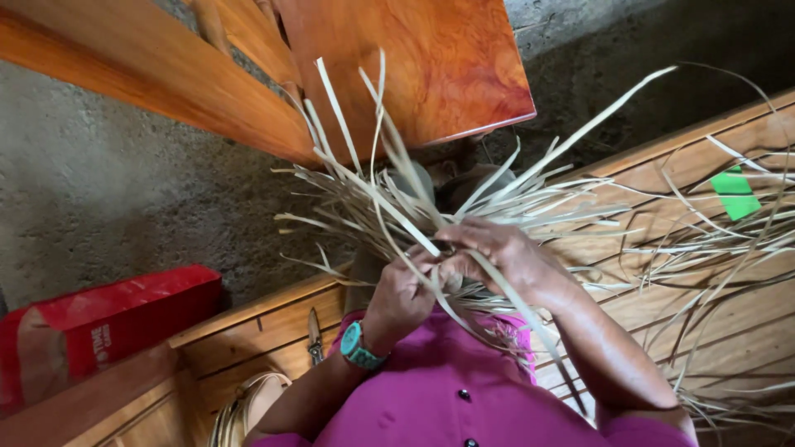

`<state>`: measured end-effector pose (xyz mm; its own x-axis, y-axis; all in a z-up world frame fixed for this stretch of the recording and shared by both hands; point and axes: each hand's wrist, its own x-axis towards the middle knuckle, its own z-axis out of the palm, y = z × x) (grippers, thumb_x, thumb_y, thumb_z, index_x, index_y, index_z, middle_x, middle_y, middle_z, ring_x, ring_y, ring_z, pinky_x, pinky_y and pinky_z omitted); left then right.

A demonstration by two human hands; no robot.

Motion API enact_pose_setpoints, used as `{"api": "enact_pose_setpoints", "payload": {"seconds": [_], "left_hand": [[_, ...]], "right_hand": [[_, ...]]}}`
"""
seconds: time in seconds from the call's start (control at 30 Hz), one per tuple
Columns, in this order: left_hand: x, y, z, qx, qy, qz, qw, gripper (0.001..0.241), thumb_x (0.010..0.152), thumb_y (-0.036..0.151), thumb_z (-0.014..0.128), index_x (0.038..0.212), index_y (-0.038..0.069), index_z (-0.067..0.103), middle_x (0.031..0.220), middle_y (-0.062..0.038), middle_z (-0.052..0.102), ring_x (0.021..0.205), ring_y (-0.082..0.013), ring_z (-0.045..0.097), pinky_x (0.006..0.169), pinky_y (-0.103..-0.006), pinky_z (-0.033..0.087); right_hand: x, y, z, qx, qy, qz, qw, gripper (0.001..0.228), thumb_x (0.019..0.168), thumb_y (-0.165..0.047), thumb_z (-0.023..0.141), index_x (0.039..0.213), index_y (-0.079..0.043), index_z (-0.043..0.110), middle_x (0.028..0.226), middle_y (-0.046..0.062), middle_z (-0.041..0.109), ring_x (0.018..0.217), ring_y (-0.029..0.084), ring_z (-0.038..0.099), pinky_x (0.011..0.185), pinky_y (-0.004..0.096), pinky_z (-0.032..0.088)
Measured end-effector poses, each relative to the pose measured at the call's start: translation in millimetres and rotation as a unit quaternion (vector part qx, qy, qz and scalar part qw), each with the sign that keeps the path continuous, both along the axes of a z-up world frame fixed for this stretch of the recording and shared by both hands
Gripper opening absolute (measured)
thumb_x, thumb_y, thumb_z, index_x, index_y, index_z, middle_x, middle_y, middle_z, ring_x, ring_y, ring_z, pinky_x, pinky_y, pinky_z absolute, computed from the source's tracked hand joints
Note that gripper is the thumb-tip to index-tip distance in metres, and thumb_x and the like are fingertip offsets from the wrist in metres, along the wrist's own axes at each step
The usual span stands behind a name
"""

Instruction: Weaving thin strips of material together to form a structured object

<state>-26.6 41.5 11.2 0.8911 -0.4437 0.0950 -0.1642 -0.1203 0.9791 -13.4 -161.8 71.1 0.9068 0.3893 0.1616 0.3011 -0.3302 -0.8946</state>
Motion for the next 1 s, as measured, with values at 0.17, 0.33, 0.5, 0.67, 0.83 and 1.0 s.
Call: {"api": "enact_pose_setpoints", "payload": {"seconds": [0.17, 0.33, 0.5, 0.67, 0.83, 1.0], "left_hand": [[3.8, 1.0, 4.8, -0.019, 0.081, -0.005, 0.997, 0.017, 0.097, 0.019, 0.068, 0.098, 0.003, 0.074, 0.092, -0.018, 0.073, 0.085, -0.0353, 0.075, 0.077, -0.0434, 0.060], [-1.4, 1.2, -30.2, -0.090, 0.199, 0.004, 0.976, 0.019, 0.098, 0.017, 0.063, 0.102, 0.000, 0.070, 0.089, -0.017, 0.069, 0.083, -0.0265, 0.066, 0.081, -0.0431, 0.057], [-1.9, -1.6, -24.5, -0.009, 0.197, -0.016, 0.980, 0.039, 0.107, 0.041, 0.051, 0.114, 0.005, 0.066, 0.094, -0.020, 0.067, 0.088, -0.0282, 0.067, 0.081, -0.0435, 0.056], [3.0, -1.4, -23.4, -0.018, 0.185, -0.010, 0.983, 0.032, 0.104, 0.031, 0.062, 0.103, 0.001, 0.071, 0.094, -0.021, 0.069, 0.091, -0.0257, 0.067, 0.086, -0.0443, 0.053], [-1.9, -2.7, -24.8, -0.010, 0.135, -0.022, 0.991, 0.025, 0.100, 0.025, 0.068, 0.102, 0.000, 0.072, 0.098, -0.020, 0.072, 0.094, -0.0290, 0.071, 0.088, -0.0423, 0.055], [5.2, -6.0, -14.5, 0.021, 0.098, -0.011, 0.995, 0.016, 0.096, 0.014, 0.071, 0.095, -0.001, 0.072, 0.089, -0.021, 0.072, 0.086, -0.0284, 0.072, 0.081, -0.0417, 0.056]], "right_hand": [[-16.0, -0.4, -21.9, 0.058, 0.025, -0.029, 0.998, 0.015, 0.086, -0.004, 0.075, 0.101, -0.005, 0.079, 0.091, 0.016, 0.072, 0.075, 0.029, 0.072, 0.067, 0.041, 0.059], [-38.7, -8.0, -29.5, 0.016, -0.055, -0.035, 0.998, 0.023, 0.091, -0.016, 0.071, 0.111, -0.009, 0.080, 0.105, 0.017, 0.069, 0.087, 0.032, 0.071, 0.078, 0.040, 0.059], [-46.2, -9.0, -32.2, 0.037, -0.088, -0.023, 0.995, 0.035, 0.095, -0.034, 0.065, 0.118, -0.012, 0.079, 0.125, 0.017, 0.067, 0.104, 0.035, 0.069, 0.087, 0.045, 0.058], [-31.1, -5.0, -9.3, -0.027, -0.152, -0.046, 0.987, 0.018, 0.097, -0.009, 0.063, 0.109, -0.004, 0.075, 0.102, 0.019, 0.072, 0.084, 0.039, 0.073, 0.073, 0.045, 0.061], [-19.8, 0.5, -23.4, -0.030, -0.144, -0.075, 0.986, 0.019, 0.098, -0.013, 0.062, 0.108, -0.002, 0.074, 0.097, 0.018, 0.069, 0.077, 0.037, 0.071, 0.066, 0.045, 0.060], [-14.4, 1.6, -30.6, -0.009, -0.088, -0.101, 0.991, 0.015, 0.095, -0.010, 0.066, 0.105, -0.003, 0.074, 0.091, 0.015, 0.069, 0.076, 0.039, 0.072, 0.065, 0.046, 0.059]]}}
